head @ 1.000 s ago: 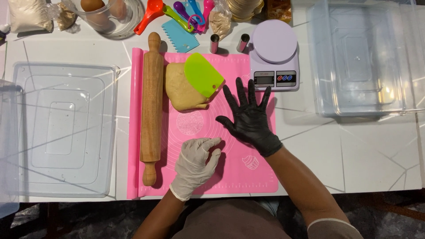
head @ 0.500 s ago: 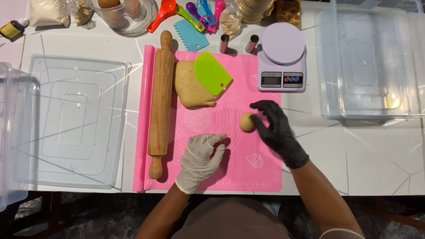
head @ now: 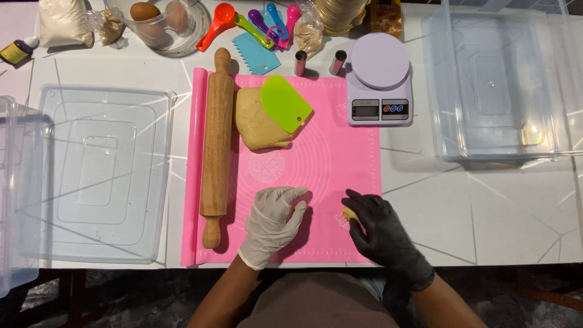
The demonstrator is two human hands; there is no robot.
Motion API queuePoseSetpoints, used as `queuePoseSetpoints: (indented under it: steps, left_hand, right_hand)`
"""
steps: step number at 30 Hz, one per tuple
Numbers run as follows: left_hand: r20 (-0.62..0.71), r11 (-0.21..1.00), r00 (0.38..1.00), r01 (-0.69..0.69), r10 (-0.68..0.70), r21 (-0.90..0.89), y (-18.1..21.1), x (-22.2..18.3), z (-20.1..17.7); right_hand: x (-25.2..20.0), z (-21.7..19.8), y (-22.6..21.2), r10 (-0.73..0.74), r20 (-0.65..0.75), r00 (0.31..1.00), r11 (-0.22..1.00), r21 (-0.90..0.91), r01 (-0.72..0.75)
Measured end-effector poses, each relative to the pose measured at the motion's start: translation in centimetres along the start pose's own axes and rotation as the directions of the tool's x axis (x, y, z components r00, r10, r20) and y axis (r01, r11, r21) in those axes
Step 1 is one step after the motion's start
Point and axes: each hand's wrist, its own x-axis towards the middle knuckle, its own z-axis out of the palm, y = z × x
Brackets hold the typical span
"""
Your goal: The person is portioning a large piece of dough into smaller pieces using a scraper, weighing each piece on a digital scale for consistency, and then rolling them into small balls.
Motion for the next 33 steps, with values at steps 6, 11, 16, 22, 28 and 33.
queuePoseSetpoints:
  steps: [6, 11, 16, 22, 28, 33]
  left_hand:
    - [0.026, 0.999, 1.0, -0.002, 0.0, 0.053, -0.1, -0.1, 0.2]
    - [0.003, 1.0, 1.0, 0.001, -0.001, 0.016, -0.3, -0.1, 0.3]
    - [-0.006, 1.0, 1.0, 0.013, -0.013, 0.009, -0.5, -0.3, 0.6]
    - [0.018, 0.999, 1.0, -0.002, 0.001, 0.05, -0.2, -0.2, 0.4]
    - [-0.004, 0.999, 1.0, -0.005, 0.005, 0.042, -0.2, -0.2, 0.4]
    - [0.011, 0.977, 0.999, 0.034, -0.032, -0.21, 0.6, 1.3, -1.1]
  right_hand:
    - [1.7, 1.6, -4.0, 0.0, -0.1, 0.995, 0.981, -0.191, -0.019]
    - [4.6, 3.8, -1.6, 0.059, -0.104, 0.993, 0.954, -0.287, -0.087]
    - [8.2, 3.7, 0.0, 0.086, -0.115, 0.99, 0.939, -0.321, -0.119]
    - [10.0, 4.5, 0.4, 0.03, -0.128, 0.991, 0.908, -0.412, -0.081]
    - [6.9, 5.3, -0.3, -0.059, -0.086, 0.995, 0.908, -0.418, 0.018]
    - [4.3, 4.2, 0.6, -0.076, -0.028, 0.997, 0.891, -0.451, 0.055]
